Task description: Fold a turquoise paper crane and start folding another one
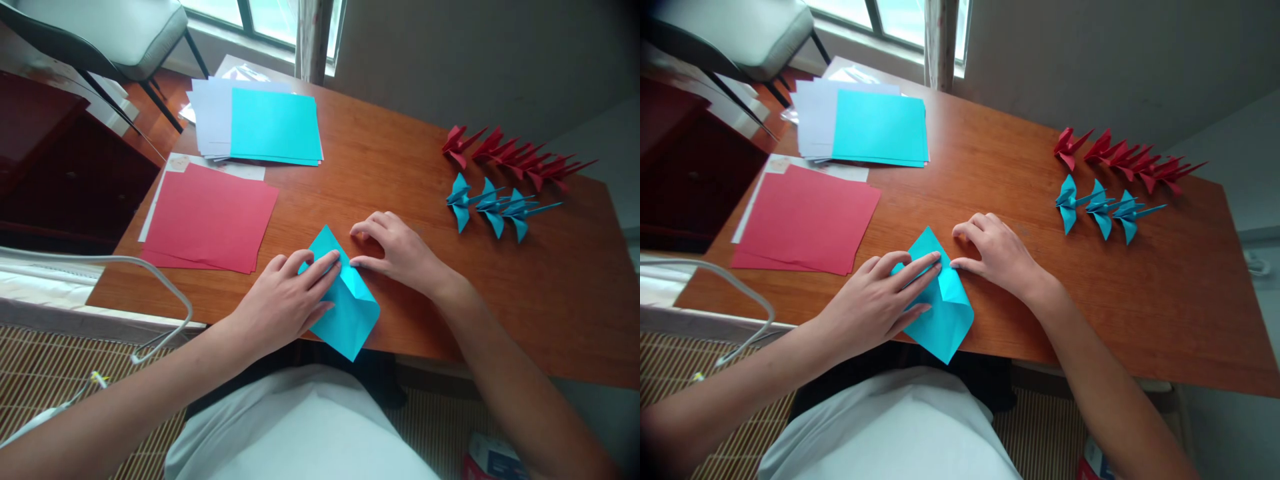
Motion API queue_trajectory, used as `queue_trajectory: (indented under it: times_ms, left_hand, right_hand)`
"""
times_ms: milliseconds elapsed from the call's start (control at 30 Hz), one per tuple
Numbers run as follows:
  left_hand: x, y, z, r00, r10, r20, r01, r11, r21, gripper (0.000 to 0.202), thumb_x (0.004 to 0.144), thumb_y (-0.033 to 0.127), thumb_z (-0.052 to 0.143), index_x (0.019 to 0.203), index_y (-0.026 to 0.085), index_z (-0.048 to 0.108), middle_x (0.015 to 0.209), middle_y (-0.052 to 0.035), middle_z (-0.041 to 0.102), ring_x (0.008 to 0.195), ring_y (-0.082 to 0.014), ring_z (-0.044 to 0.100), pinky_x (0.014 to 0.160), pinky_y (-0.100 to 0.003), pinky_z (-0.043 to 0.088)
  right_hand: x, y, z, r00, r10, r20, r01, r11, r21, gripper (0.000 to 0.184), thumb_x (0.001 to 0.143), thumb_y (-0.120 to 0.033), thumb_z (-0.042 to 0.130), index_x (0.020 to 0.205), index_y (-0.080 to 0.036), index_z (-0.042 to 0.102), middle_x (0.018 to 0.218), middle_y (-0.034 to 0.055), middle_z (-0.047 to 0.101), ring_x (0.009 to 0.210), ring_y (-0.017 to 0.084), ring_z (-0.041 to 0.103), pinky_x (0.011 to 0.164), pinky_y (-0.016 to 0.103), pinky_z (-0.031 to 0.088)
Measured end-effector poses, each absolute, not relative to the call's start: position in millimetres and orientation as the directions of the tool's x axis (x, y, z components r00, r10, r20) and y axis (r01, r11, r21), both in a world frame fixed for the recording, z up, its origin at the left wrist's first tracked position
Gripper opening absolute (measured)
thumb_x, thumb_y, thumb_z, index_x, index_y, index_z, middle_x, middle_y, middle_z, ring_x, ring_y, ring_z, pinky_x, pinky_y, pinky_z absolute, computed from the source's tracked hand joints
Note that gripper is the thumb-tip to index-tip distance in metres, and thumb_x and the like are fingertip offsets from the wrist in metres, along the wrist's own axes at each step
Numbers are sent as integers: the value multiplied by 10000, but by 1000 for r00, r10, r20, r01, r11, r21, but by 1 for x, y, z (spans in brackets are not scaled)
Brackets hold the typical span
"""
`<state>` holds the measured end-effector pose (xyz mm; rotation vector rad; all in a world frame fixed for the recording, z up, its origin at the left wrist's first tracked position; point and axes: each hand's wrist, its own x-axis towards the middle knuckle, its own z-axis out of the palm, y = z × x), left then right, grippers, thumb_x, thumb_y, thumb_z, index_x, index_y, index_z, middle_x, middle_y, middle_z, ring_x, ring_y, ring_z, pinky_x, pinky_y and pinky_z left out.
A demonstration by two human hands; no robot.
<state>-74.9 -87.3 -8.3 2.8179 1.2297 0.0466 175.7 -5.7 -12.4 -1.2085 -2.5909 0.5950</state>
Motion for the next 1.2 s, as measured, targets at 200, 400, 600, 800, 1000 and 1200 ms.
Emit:
queue_trajectory:
  times_ms: [200, 400, 600, 800, 1000, 1200]
  left_hand:
    - [-74, -89, -9, 672, 740, 29, 737, -672, 78, 505, 1046, 422, 419, 1499, 220, 510, 1613, 7, 439, 1218, -296, 496, 878, -449, 451]
    - [-74, -92, -12, 649, 758, 64, 751, -652, 107, 539, 1035, 417, 452, 1513, 169, 477, 1614, -31, 437, 1230, -304, 503, 870, -440, 454]
    - [-73, -93, -13, 626, 773, 101, 763, -635, 122, 560, 1021, 413, 483, 1498, 120, 476, 1619, -126, 412, 1229, -324, 529, 909, -447, 473]
    - [-74, -93, -15, 640, 760, 112, 750, -650, 121, 465, 1027, 403, 465, 1378, 131, 603, 1540, -115, 523, 1225, -340, 531, 941, -460, 474]
    - [-71, -90, -12, 646, 757, 100, 741, -653, 155, 428, 1038, 348, 440, 1407, 183, 579, 1567, -55, 502, 1279, -332, 518, 954, -475, 444]
    - [-75, -82, -10, 528, 840, 126, 819, -543, 184, 446, 1012, 305, 469, 1436, 180, 529, 1577, -109, 479, 1343, -354, 486, 1002, -517, 431]
  right_hand:
    - [181, -15, -3, -517, 856, -22, 555, 315, -770, 339, 920, -461, 687, 1173, -241, 638, 1046, 54, 676, 961, 213, 646, 845, 357, 541]
    - [164, -65, 23, -619, 784, -41, 504, 357, -786, 600, 899, -572, 671, 1399, -274, 525, 1412, 101, 594, 1266, 277, 583, 1046, 441, 511]
    - [166, -82, -1, -220, 958, 182, 729, 285, -623, 327, 980, -291, 586, 1305, -261, 582, 1153, 80, 725, 989, 238, 697, 878, 428, 588]
    - [170, -77, -19, -317, 890, 327, 883, 403, -241, 342, 974, -153, 542, 1306, -200, 610, 1273, 156, 663, 1195, 316, 583, 991, 502, 497]
    - [157, -83, -19, -559, 776, 293, 776, 614, -146, 263, 1004, -147, 496, 1175, -158, 695, 1095, 124, 710, 985, 248, 620, 865, 393, 500]
    - [153, -91, -24, -510, 847, 152, 846, 525, -89, 374, 1042, -234, 437, 1364, -142, 605, 953, 99, 672, 866, 233, 590, 757, 367, 479]
